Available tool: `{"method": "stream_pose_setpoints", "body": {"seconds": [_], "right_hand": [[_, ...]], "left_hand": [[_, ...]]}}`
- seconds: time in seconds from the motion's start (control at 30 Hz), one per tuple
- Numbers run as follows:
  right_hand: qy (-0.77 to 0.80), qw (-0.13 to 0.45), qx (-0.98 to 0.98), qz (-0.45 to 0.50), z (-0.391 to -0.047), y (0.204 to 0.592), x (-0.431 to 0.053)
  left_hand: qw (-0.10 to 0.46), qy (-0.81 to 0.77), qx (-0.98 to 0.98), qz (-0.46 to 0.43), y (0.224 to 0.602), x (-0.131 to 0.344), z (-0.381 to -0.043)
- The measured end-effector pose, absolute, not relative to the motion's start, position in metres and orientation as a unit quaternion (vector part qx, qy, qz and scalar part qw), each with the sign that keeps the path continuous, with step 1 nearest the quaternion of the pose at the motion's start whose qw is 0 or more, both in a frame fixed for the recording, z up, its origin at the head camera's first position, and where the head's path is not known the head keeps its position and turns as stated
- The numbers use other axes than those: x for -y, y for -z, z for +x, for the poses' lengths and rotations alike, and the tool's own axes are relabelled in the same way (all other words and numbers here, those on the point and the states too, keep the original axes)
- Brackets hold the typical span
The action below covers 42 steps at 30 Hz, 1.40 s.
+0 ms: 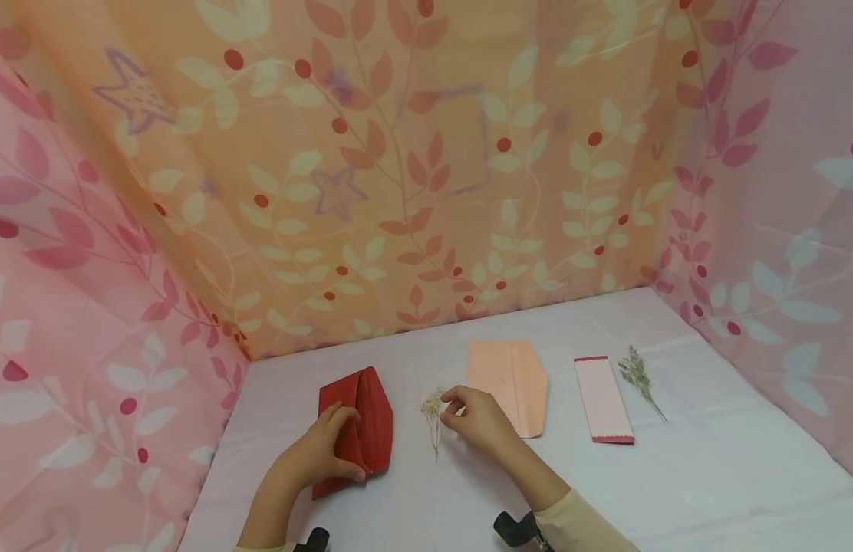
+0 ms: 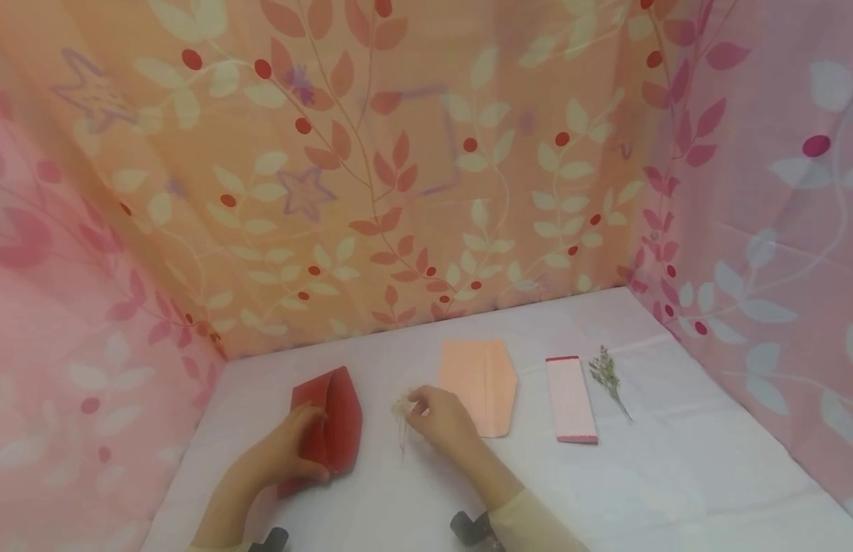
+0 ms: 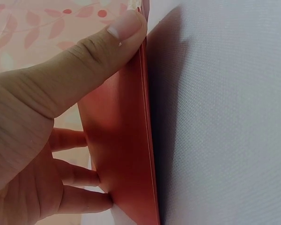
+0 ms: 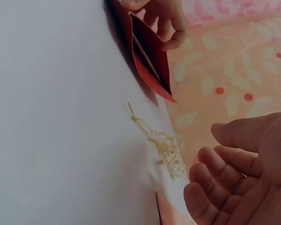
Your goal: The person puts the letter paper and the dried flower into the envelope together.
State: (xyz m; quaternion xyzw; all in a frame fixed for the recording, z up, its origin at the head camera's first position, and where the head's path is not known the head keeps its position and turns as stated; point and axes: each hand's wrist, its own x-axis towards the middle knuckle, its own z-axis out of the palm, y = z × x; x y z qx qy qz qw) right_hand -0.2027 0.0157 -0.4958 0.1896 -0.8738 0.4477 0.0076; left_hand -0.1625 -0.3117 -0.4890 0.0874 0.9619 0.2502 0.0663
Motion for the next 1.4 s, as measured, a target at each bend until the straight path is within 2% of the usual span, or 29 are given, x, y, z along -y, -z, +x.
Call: {"method": "stream_pose_setpoints", "body": {"seconds": [0.4, 0.8, 1.2, 1.4], "right_hand": [[-0.355, -0.036, 0.924, 0.137, -0.199, 0.515, -0.010], [-0.260, 0.029, 0.953, 0.150, -0.188, 0.520, 0.004], [-0.274, 0.041, 0.944, 0.177, -0.187, 0.520, 0.000], [-0.255, 0.066, 0.946, 0.189, -0.187, 0.521, -0.001]], "left_hand": [[0.064, -0.251, -0.962, 0.086, 0.492, 0.312, -0.163], [0.065, -0.247, -0.963, 0.084, 0.492, 0.310, -0.162], [0.061, -0.242, -0.965, 0.080, 0.494, 0.310, -0.163], [0.068, -0.247, -0.964, 0.076, 0.492, 0.309, -0.161]]}}
